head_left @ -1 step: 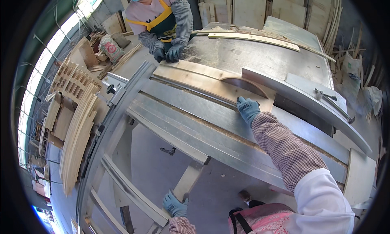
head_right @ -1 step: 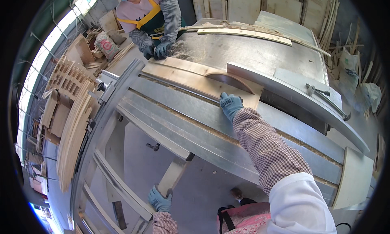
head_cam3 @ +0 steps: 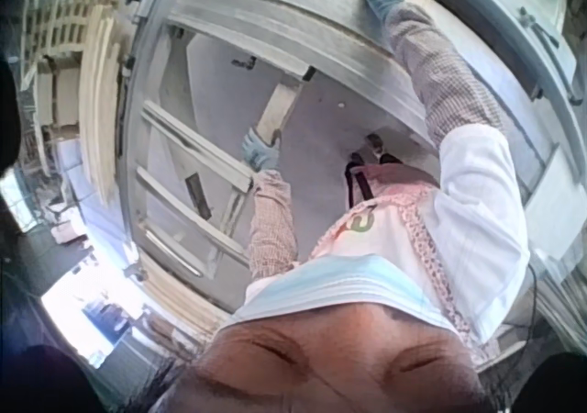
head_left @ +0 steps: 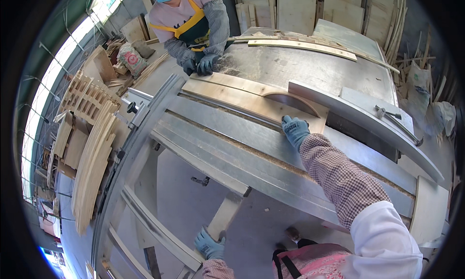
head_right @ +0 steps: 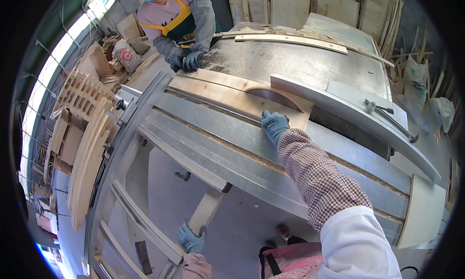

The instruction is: The person selects a wooden plank from a stack, carries it to a table saw, and cuts it using the machine. The person then removes the cut piece and places it aside.

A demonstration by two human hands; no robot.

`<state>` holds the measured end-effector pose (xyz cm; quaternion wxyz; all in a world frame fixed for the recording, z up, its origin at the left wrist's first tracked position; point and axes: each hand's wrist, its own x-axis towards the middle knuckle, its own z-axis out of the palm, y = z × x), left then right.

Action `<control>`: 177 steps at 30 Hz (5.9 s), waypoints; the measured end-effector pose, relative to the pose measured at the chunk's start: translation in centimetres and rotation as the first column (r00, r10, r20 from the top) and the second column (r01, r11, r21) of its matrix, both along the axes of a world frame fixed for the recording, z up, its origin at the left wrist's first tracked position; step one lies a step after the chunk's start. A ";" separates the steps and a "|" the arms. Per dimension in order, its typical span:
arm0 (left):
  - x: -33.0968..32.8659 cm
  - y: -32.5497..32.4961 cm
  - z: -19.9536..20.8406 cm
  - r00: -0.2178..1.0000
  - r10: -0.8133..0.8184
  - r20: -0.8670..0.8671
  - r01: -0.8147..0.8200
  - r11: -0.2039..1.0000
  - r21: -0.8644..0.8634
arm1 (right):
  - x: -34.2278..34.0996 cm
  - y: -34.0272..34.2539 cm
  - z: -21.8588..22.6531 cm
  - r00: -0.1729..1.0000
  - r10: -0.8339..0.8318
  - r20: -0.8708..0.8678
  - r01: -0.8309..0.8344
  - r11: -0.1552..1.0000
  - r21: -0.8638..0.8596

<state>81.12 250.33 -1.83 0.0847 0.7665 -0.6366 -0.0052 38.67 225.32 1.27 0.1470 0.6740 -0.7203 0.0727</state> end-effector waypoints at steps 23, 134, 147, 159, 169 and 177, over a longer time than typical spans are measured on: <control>0.1 -0.9 0.4 0.999 0.028 0.016 -0.029 0.995 0.096 | -0.3 11.0 -1.8 0.541 -0.227 0.810 0.545 0.828 -0.131; 0.4 -0.2 -6.0 0.981 -0.184 -0.058 0.192 0.901 0.389 | -33.3 77.9 0.8 -0.650 0.023 0.759 0.720 -0.298 0.626; -9.8 7.9 3.1 0.967 0.019 -0.255 0.107 0.875 0.472 | -14.8 65.7 9.1 -0.785 0.346 0.515 0.620 0.460 0.636; -11.3 10.2 1.4 0.965 -0.119 -0.235 0.197 0.917 0.346 | -20.6 63.8 28.0 -0.651 0.521 0.552 0.722 0.650 0.238; -11.1 10.1 0.4 0.965 -0.176 -0.196 0.226 0.935 0.273 | -21.7 67.5 29.7 -0.625 0.620 0.475 0.726 0.685 0.062; -11.3 10.2 0.4 0.953 -0.207 -0.223 0.255 0.942 0.217 | -20.5 69.5 29.4 -0.584 0.631 0.511 0.756 0.652 0.058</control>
